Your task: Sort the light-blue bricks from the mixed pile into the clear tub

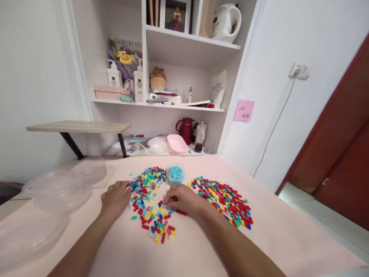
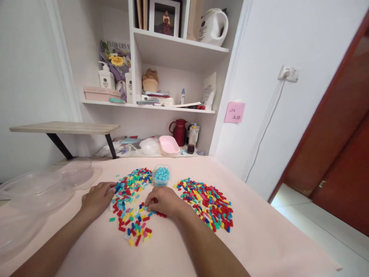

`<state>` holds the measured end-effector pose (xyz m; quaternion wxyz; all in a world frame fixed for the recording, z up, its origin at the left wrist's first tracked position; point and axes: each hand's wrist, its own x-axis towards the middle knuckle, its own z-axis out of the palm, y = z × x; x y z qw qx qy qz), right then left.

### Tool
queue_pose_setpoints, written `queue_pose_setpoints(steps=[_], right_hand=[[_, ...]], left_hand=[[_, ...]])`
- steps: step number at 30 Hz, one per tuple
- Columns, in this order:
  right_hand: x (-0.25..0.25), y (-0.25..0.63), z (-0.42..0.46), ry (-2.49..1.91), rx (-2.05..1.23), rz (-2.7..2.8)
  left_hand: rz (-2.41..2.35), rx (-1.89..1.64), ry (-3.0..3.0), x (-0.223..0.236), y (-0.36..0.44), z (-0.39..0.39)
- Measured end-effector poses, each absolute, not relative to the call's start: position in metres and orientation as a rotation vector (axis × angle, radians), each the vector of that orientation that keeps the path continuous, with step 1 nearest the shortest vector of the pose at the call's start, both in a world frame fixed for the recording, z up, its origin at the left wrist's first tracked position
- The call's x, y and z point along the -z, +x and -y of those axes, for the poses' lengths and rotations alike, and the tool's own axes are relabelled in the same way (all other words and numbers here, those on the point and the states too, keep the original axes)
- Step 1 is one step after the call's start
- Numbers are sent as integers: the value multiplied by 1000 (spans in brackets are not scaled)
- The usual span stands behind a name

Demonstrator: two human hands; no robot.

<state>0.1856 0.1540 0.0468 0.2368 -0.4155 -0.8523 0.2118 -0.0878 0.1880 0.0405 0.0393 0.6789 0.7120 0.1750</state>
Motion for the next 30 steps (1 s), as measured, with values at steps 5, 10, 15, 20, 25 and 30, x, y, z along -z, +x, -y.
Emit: queue_pose_setpoints(steps=[5,10,15,20,25,30], right_hand=[[-48,186,-155,-1085,-659,2195],[-53,196,-170,-1194,-455,1645],[-53,210,-184,-1288,-460,1420],[-56,205,-170,-1190,-524,1498],[-60,185,-153,-1022,-512,1912],[-53,174,-149,-905,-652,2153]], left_hand=[[-2176,-546,2086,-39,-89,-189],[-2162,-584,2087,-37,-90,-190],[-2166,-590,2090,-37,-89,-190],[-2185,-581,2094,-38,-88,-188],[-2176,-570,2097,-37,-87,-188],[-2158,-558,2100,-37,-86,-186]])
